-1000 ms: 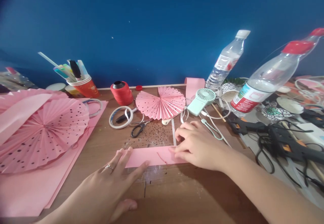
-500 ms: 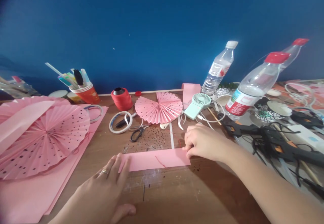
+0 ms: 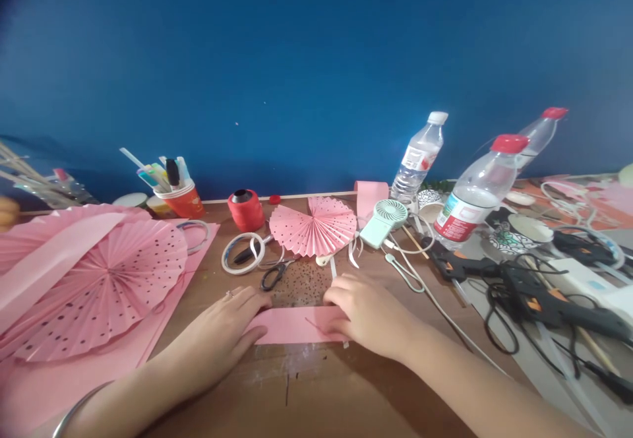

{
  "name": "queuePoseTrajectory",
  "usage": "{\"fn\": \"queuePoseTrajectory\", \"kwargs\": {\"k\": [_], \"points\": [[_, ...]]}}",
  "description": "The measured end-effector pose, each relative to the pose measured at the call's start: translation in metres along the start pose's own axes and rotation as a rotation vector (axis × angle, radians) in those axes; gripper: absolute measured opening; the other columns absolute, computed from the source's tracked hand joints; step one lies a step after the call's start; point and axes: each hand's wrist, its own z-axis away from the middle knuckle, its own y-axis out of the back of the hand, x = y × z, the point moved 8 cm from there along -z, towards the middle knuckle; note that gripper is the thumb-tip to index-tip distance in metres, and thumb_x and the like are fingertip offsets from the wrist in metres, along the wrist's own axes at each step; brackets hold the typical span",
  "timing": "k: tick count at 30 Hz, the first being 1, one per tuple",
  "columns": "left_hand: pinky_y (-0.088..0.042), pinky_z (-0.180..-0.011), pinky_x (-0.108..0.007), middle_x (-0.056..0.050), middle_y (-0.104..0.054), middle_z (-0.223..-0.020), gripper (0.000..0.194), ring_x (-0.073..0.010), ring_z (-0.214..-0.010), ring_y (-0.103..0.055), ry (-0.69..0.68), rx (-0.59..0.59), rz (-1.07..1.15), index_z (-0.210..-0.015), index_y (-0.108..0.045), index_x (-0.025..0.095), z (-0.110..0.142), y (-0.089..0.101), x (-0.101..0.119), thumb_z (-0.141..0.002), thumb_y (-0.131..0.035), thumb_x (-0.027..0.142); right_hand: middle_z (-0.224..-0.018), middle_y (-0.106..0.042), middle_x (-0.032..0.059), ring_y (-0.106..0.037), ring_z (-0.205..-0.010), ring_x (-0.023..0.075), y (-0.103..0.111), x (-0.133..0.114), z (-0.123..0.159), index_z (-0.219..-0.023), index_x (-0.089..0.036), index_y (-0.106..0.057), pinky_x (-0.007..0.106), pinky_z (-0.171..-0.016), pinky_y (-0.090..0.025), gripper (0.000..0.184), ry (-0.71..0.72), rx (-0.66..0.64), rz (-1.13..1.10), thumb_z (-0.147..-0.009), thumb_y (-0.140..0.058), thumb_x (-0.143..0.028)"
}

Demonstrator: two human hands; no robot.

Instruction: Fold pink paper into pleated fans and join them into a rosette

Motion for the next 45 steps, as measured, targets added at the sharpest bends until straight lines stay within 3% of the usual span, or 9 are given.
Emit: {"fn": "queuePoseTrajectory", "kwargs": {"k": [4, 10, 17, 22, 24, 28, 30, 35, 45], "points": [[-0.038, -0.078, -0.035, -0.004, -0.052, -0.09, 0.012, -0.0195, -0.085, -0.049, 0.018, 0.02, 0.039, -0.086, -0.051, 0.018, 0.002, 0.007, 0.002, -0.079, -0.042, 0.017, -0.074, -0.057, 0.0, -0.051, -0.07, 0.0141, -0.003, 0.004, -0.001, -0.075, -0.02, -0.058, 0.025, -0.06, -0.037, 0.014, -0.021, 0.007, -0.118, -0.077, -0.058, -0.033], [-0.035, -0.061, -0.027, 0.001, -0.052, -0.072, 0.008, -0.0155, -0.068, -0.049, 0.127, -0.012, 0.252, -0.075, -0.044, 0.02, 0.001, 0.007, -0.009, -0.076, -0.039, 0.013, -0.052, -0.05, 0.0005, -0.05, -0.06, 0.0143, 0.012, 0.035, -0.001, -0.049, -0.018, -0.05, 0.027, -0.059, -0.036, 0.046, -0.077, 0.165, 0.049, -0.089, -0.035, -0.035], [-0.036, -0.06, -0.024, 0.004, -0.046, -0.066, 0.009, -0.0118, -0.061, -0.045, 0.26, 0.223, 0.662, -0.075, -0.042, 0.019, 0.003, 0.018, -0.026, -0.081, -0.037, 0.025, -0.063, -0.057, 0.0039, -0.054, -0.061, 0.0164, 0.042, 0.062, 0.018, -0.057, -0.018, -0.057, 0.027, -0.055, -0.035, 0.04, -0.276, 0.445, 0.357, -0.087, -0.035, -0.034], [-0.032, -0.052, -0.021, 0.005, -0.044, -0.061, 0.019, -0.0097, -0.054, -0.042, 0.351, 0.361, 1.003, -0.077, -0.044, 0.019, 0.003, 0.017, -0.044, -0.081, -0.042, 0.037, -0.085, -0.058, 0.0084, -0.054, -0.081, 0.0203, 0.036, 0.01, 0.02, -0.088, -0.018, -0.054, 0.033, -0.071, -0.043, 0.011, 0.155, 0.55, 0.211, -0.082, -0.045, -0.022], [-0.033, -0.054, -0.021, 0.004, -0.047, -0.061, 0.019, -0.0107, -0.055, -0.044, 0.342, 0.329, 0.968, -0.078, -0.048, 0.018, 0.001, 0.016, -0.044, -0.08, -0.043, 0.037, -0.096, -0.054, 0.0106, -0.051, -0.093, 0.0238, 0.027, -0.007, 0.024, -0.102, -0.018, -0.046, 0.039, -0.079, -0.043, 0.024, 0.315, 0.552, 0.141, -0.078, -0.05, -0.02], [-0.037, -0.061, -0.024, 0.002, -0.056, -0.068, 0.017, -0.0147, -0.066, -0.052, 0.256, 0.215, 0.653, -0.076, -0.055, 0.02, 0.0, 0.018, -0.033, -0.08, -0.041, 0.029, -0.097, -0.045, 0.0102, -0.047, -0.097, 0.0257, 0.041, -0.007, 0.044, -0.107, -0.02, -0.037, 0.046, -0.082, -0.041, 0.037, 0.3, 0.901, 0.022, -0.074, -0.052, -0.013], [-0.039, -0.066, -0.026, 0.0, -0.059, -0.075, 0.017, -0.0161, -0.072, -0.053, 0.188, 0.168, 0.496, -0.076, -0.056, 0.02, -0.001, 0.018, -0.026, -0.08, -0.04, 0.025, -0.099, -0.048, 0.0102, -0.046, -0.098, 0.026, 0.037, -0.008, 0.035, -0.111, -0.019, -0.039, 0.047, -0.084, -0.039, 0.04, 0.242, 0.798, 0.08, -0.074, -0.054, -0.013], [-0.04, -0.068, -0.029, -0.002, -0.057, -0.076, 0.018, -0.0169, -0.075, -0.052, 0.118, 0.163, 0.23, -0.075, -0.057, 0.019, -0.005, 0.017, -0.022, -0.081, -0.039, 0.019, -0.098, -0.057, 0.0067, -0.05, -0.093, 0.0223, 0.004, -0.007, 0.0, -0.103, -0.021, -0.053, 0.039, -0.079, -0.043, 0.021, 0.128, 0.226, 0.01, -0.082, -0.051, -0.025], [-0.038, -0.084, -0.039, -0.006, -0.054, -0.103, 0.022, -0.0227, -0.098, -0.047, -0.079, 0.172, 0.042, -0.098, -0.055, 0.019, -0.002, 0.015, -0.004, -0.077, -0.049, 0.019, -0.081, -0.056, 0.0045, -0.051, -0.077, 0.0166, -0.004, 0.013, 0.0, -0.08, -0.018, -0.056, 0.031, -0.068, -0.042, 0.016, 0.086, 0.173, -0.171, -0.087, -0.044, -0.027]]}}
